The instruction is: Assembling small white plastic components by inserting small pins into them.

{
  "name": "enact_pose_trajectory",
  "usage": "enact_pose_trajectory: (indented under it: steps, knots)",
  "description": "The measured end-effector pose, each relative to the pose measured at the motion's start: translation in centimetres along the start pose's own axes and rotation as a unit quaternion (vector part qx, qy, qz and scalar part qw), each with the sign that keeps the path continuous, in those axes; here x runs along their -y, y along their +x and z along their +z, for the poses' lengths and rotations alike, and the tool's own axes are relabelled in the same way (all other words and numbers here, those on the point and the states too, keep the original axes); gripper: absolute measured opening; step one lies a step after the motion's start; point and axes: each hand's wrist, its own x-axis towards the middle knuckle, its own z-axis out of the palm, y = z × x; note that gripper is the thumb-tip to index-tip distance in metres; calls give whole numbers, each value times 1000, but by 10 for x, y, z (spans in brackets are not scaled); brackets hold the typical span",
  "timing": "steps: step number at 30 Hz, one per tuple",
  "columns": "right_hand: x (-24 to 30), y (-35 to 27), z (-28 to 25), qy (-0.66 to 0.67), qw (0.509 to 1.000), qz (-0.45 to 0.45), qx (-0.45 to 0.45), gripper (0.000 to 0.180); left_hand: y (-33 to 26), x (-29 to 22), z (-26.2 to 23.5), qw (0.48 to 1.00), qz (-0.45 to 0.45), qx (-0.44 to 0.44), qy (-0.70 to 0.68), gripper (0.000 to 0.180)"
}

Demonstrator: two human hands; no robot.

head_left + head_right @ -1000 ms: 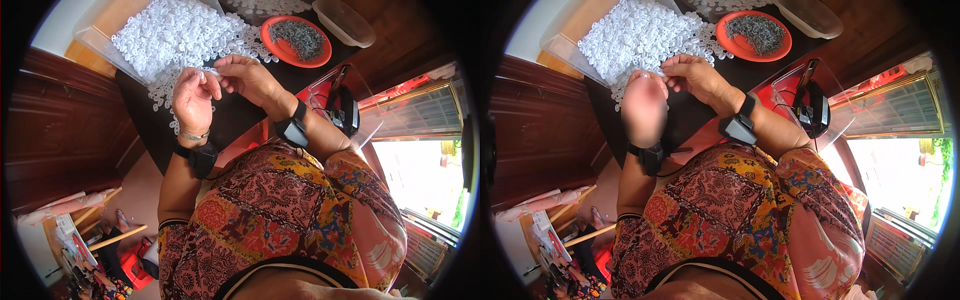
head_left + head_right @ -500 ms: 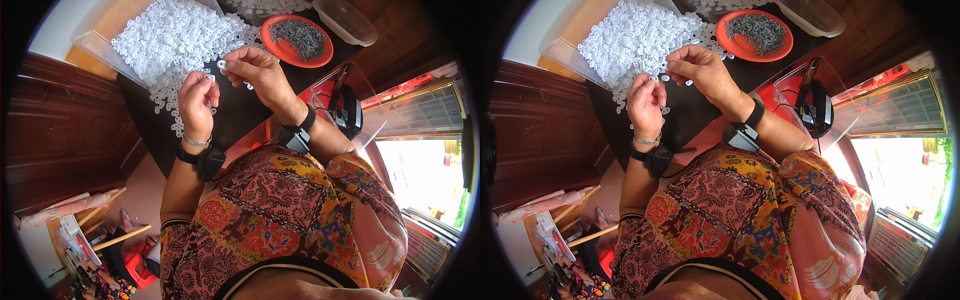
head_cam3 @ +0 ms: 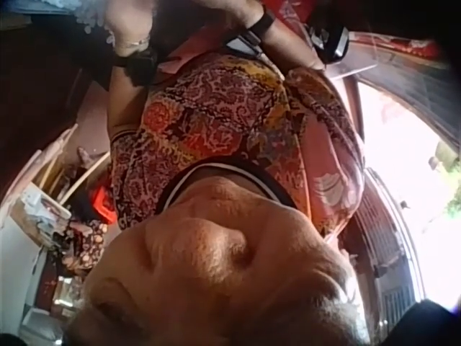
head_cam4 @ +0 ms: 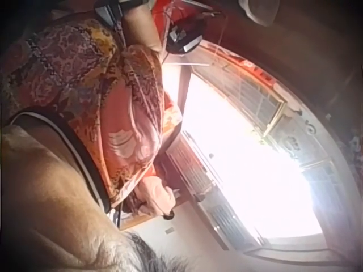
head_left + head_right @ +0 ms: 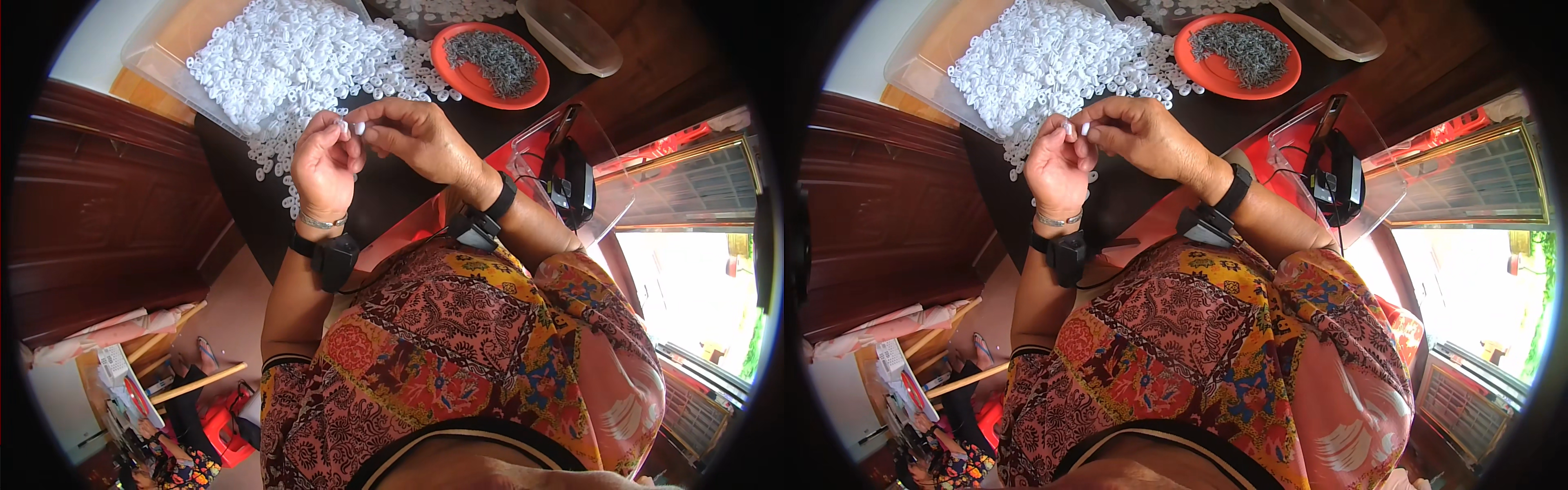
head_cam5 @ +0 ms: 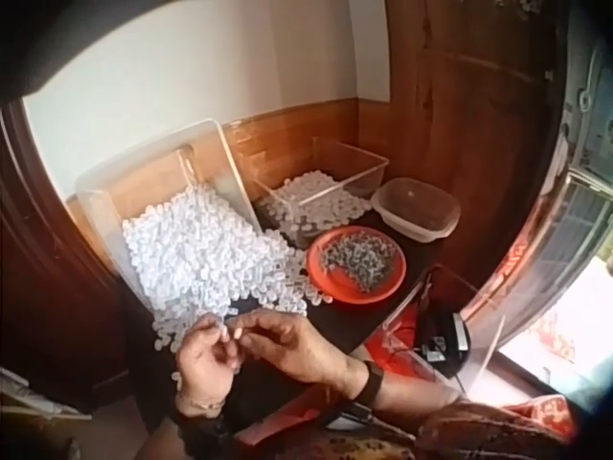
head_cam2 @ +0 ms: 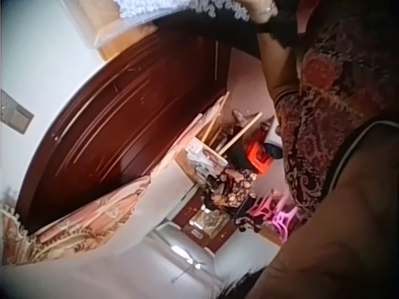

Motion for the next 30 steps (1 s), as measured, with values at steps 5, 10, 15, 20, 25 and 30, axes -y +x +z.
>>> enact_pose_trajectory:
  steps: [5, 10, 15, 20, 25, 30]
  knots:
    - [-19, 9, -11, -40, 998, -38, -9, 21, 0, 4, 2, 999, -10, 52, 7, 14]
    - [-18, 16, -24, -4, 996, 72, -45, 24, -1, 1, 7, 996, 7, 0, 93, 14]
    - [-18, 18, -29, 34, 996, 57, -66, 19, -3, 1, 15, 971, 17, -44, 236, 14]
    - [-19, 17, -32, 38, 997, 46, -45, 20, -5, 2, 20, 959, 10, -47, 278, 16]
    - [-17, 16, -32, 52, 997, 37, -46, 19, -5, 3, 22, 958, -2, -56, 281, 16]
    - [-15, 14, -29, 20, 998, 30, -49, 18, -5, 4, 22, 959, -5, -55, 278, 16]
